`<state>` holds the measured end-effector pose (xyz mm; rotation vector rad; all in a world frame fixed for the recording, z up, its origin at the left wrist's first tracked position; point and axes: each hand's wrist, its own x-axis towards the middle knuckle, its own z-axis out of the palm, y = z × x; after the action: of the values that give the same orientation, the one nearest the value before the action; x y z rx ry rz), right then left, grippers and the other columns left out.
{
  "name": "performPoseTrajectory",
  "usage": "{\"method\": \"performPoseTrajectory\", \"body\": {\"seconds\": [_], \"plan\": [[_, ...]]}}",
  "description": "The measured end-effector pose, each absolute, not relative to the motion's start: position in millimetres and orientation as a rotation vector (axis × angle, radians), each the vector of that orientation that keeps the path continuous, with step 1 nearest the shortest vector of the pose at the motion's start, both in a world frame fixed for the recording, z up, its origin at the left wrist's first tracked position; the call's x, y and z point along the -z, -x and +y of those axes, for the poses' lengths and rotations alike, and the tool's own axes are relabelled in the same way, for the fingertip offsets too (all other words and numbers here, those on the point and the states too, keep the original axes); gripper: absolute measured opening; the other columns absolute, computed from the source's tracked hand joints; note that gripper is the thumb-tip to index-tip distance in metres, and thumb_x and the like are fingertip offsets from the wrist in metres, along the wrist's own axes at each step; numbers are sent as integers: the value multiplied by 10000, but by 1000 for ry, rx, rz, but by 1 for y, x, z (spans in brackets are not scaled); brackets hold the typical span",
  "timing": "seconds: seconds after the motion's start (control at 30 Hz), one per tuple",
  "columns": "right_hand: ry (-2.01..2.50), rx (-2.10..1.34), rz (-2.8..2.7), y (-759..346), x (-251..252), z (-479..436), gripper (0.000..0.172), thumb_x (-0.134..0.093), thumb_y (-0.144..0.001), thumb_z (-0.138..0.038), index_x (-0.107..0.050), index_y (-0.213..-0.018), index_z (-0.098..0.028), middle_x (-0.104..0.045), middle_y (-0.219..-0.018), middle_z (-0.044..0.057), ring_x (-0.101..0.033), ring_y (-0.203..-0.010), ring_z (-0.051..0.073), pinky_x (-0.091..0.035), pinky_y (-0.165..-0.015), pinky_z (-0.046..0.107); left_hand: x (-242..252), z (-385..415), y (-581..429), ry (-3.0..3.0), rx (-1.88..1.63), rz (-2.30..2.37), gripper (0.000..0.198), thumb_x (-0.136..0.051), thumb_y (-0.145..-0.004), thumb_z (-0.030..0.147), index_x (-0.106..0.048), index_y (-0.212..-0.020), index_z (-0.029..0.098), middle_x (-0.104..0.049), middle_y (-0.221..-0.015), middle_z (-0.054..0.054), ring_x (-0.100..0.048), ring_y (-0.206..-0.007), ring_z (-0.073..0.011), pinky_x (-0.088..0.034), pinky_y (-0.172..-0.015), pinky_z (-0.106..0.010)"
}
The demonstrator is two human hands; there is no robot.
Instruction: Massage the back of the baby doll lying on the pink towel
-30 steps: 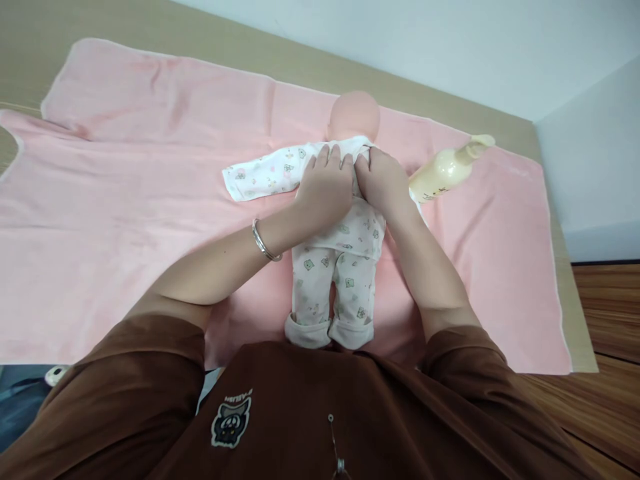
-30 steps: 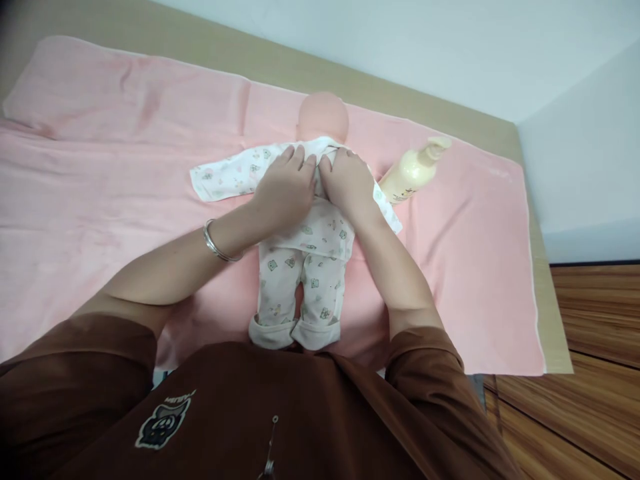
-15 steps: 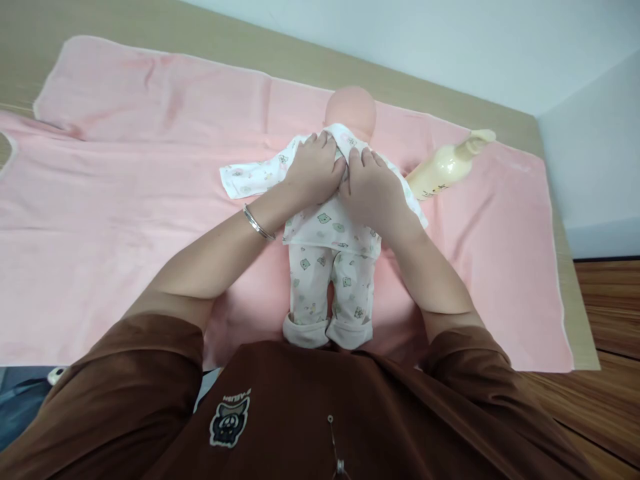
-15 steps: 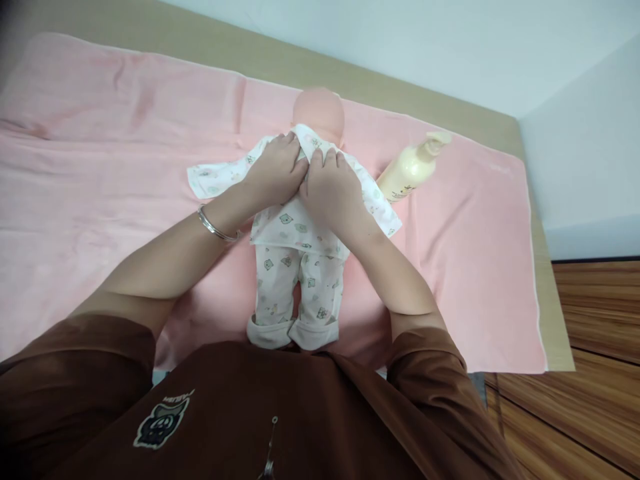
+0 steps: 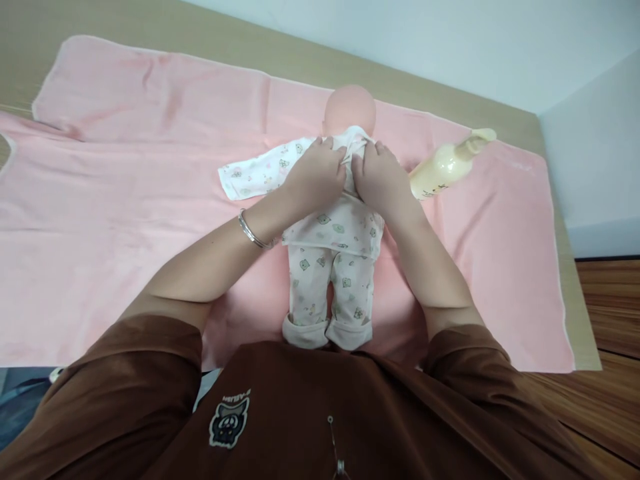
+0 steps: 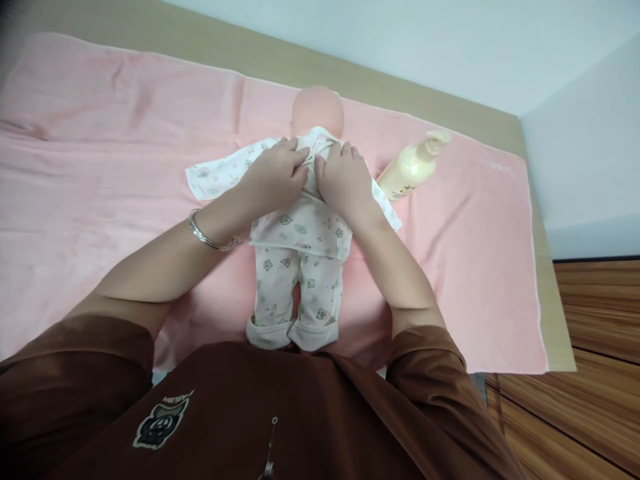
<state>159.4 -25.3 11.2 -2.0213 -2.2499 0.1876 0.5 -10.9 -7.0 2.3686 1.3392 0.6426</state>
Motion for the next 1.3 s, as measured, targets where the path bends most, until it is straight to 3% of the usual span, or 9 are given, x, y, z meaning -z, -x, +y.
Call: {"method": "performPoseTrajectory", "body": {"seconds": [0.17,0.37,0.6,0.8,0.9,1.0,1.13,1.23,1.3], "plan": [[1860,-170,-2374,-146,-15,-51,611,-368,-1097,-249,-334,-1621,63,-328,-1696,300,-303,-1632,421,-288,-1362,605,12,12,8,-2235,-626,1441,308,-406,-1008,240,-703,-1072,183,-735,-1174,-157,-672,-1208,-349,-524,-1154,-539],[2033,-261,-2134,-141,-19,-38,417,-371,-1109,-262,-596,-1346,-2,-603,-1428,258,-510,-1469,389,-409,-1282,557,23,11,10,-2215,-671,1467,388,-375,-1060,314,-627,-1301,143,-645,-1411,-178,-499,-1512,-378,-357,-1319,-602],[2020,-329,-2065,-169,1,-1,593,-286,-1167,-439,-614,-1384,6,-615,-1429,269,-540,-1442,395,-394,-1265,585,13,-18,1,-2343,-606,1357,572,-396,-1016,260,-466,-1546,56,-473,-1644,-220,-315,-1641,-380,-175,-1407,-582],[1874,-170,-2241,-163,3,-29,665,-284,-1147,-442,-408,-1580,47,-411,-1640,308,-371,-1583,431,-282,-1329,629,17,6,2,-2261,-633,1404,400,-450,-965,220,-630,-1307,117,-643,-1418,-185,-475,-1532,-386,-327,-1346,-612],[1785,-118,-2340,-152,-3,-53,657,-326,-1126,-398,-356,-1624,30,-345,-1692,285,-303,-1624,431,-255,-1355,632,26,21,6,-2190,-672,1447,310,-437,-1002,285,-662,-1172,158,-685,-1302,-198,-585,-1405,-397,-409,-1283,-623],[1765,-148,-2360,-146,-3,-55,619,-319,-1114,-334,-361,-1621,19,-351,-1692,269,-281,-1640,416,-243,-1371,636,37,24,8,-2187,-787,1429,358,-426,-1041,415,-655,-1208,197,-696,-1286,-194,-603,-1365,-387,-429,-1259,-619],[1893,-179,-2224,-152,4,-27,521,-293,-1111,-263,-472,-1524,-1,-477,-1598,268,-367,-1601,381,-287,-1349,626,43,4,4,-2217,-870,1463,496,-420,-1057,523,-582,-1404,208,-613,-1494,-196,-443,-1550,-386,-296,-1344,-625],[1986,-208,-2158,-159,5,-10,494,-303,-1132,-296,-538,-1441,9,-569,-1495,267,-492,-1502,367,-380,-1297,563,37,-15,-2,-2277,-842,1441,556,-451,-1046,485,-516,-1503,175,-495,-1643,-200,-305,-1637,-417,-213,-1363,-664],[1998,-204,-2153,-161,3,-7,506,-299,-1148,-334,-564,-1397,18,-600,-1444,268,-544,-1441,367,-415,-1267,535,32,-18,-5,-2302,-819,1411,546,-466,-1029,418,-520,-1506,157,-478,-1658,-203,-317,-1629,-425,-221,-1359,-668]]}}
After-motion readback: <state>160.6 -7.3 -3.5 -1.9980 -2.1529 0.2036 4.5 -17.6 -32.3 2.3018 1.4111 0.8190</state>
